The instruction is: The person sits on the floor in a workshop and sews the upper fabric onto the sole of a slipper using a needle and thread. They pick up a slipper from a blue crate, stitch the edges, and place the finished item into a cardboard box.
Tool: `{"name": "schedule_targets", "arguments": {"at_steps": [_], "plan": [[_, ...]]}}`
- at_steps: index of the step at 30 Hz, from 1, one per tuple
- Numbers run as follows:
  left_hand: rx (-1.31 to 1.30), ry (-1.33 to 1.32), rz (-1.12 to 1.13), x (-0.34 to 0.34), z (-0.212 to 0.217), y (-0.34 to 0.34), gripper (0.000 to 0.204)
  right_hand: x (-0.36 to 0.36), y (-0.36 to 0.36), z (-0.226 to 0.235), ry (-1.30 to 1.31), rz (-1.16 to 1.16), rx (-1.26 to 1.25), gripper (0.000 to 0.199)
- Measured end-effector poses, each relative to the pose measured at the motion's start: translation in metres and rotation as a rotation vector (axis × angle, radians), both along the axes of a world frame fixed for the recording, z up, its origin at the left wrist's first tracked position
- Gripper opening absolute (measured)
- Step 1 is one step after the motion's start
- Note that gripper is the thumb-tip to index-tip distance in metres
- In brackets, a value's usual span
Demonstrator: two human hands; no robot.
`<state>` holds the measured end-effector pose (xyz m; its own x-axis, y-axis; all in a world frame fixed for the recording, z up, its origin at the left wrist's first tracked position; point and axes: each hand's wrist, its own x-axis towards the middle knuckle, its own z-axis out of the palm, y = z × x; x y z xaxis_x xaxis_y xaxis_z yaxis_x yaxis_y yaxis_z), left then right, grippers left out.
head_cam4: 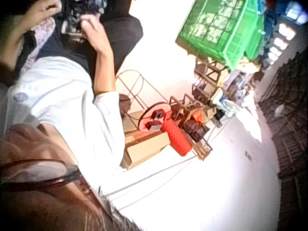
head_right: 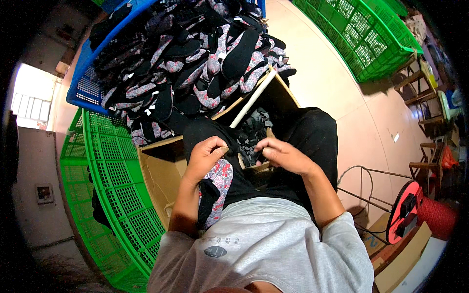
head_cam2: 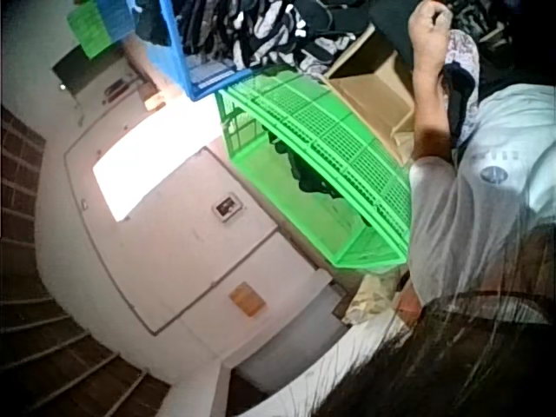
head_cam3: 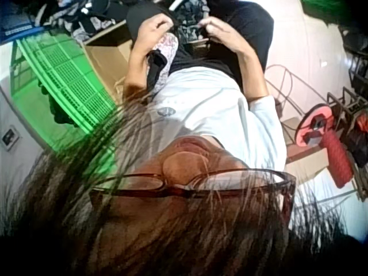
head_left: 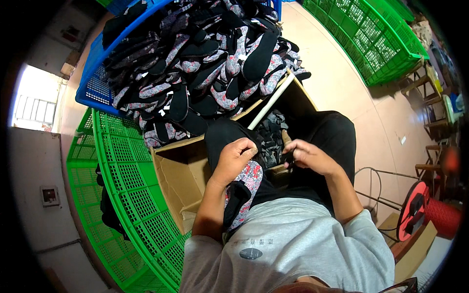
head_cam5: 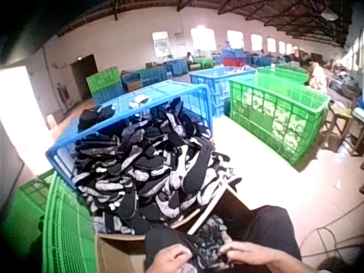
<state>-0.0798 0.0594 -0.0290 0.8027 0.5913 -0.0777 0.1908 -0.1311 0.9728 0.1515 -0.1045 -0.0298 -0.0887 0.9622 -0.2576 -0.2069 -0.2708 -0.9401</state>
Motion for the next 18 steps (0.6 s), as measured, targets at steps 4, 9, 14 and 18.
{"name": "schedule_targets", "arguments": {"at_steps": [4,9,14,18], "plan": [[0.014,-0.03,0.006,0.001,-0.006,-0.002,0.005,-0.021,0.004,-0.005,-0.011,0.15,0.011,0.027],[-0.015,-0.015,-0.003,0.002,-0.002,-0.005,0.005,-0.043,0.01,-0.026,0.113,0.085,-0.039,0.025],[-0.005,-0.025,-0.022,0.003,0.001,-0.006,0.005,-0.055,0.015,-0.025,0.144,0.045,-0.006,0.023],[-0.016,-0.025,-0.026,0.005,0.006,-0.008,0.006,-0.057,0.015,-0.027,0.139,0.041,0.016,0.023]]}}
